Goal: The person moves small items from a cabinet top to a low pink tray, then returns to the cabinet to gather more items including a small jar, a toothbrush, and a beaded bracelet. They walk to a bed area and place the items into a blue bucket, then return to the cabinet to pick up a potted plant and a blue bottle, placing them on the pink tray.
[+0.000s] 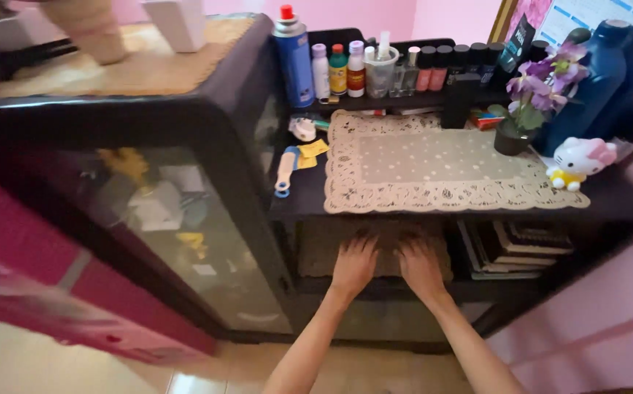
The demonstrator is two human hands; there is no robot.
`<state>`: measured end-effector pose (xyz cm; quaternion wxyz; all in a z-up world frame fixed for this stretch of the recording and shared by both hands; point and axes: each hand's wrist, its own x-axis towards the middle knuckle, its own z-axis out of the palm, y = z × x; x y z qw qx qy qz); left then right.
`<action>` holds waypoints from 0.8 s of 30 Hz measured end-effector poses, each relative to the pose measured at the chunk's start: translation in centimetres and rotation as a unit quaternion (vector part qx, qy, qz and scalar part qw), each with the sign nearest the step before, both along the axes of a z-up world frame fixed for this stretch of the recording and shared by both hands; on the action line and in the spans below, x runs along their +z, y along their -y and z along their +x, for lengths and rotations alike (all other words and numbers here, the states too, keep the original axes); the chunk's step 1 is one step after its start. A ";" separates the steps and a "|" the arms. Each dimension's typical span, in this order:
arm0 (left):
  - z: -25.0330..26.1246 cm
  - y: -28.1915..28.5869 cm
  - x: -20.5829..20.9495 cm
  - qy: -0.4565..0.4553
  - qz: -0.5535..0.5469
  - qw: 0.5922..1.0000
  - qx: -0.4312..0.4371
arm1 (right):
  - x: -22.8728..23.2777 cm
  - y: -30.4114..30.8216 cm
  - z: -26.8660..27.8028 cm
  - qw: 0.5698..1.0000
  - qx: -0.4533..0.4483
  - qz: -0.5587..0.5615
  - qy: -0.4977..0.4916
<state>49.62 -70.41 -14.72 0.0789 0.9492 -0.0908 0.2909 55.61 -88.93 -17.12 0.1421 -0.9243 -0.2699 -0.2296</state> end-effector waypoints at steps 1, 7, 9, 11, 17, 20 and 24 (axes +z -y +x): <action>-1.3 -0.3 0.6 -0.001 0.000 1.000 0.002 | 0.9 -0.2 -1.3 1.000 0.002 0.000 -0.001; -8.7 -2.3 8.6 0.083 0.015 0.996 -0.014 | 9.4 -2.8 -7.8 0.992 0.068 0.040 0.103; -10.3 -3.1 12.0 0.132 -0.009 0.991 -0.013 | 13.9 -3.7 -10.1 0.983 0.098 0.076 0.135; -10.9 -4.2 13.7 0.150 -0.014 0.989 0.001 | 16.0 -4.4 -10.7 0.980 0.103 0.082 0.147; -12.0 -6.2 16.0 0.156 -0.041 0.987 0.027 | 19.3 -5.5 -11.9 0.973 0.115 0.083 0.184; -11.5 -6.9 16.5 0.125 -0.060 0.990 0.029 | 20.7 -6.2 -11.3 0.972 0.134 0.088 0.173; -9.4 -8.2 17.3 0.076 -0.087 0.993 0.039 | 21.7 -7.6 -8.6 0.972 0.147 0.081 0.165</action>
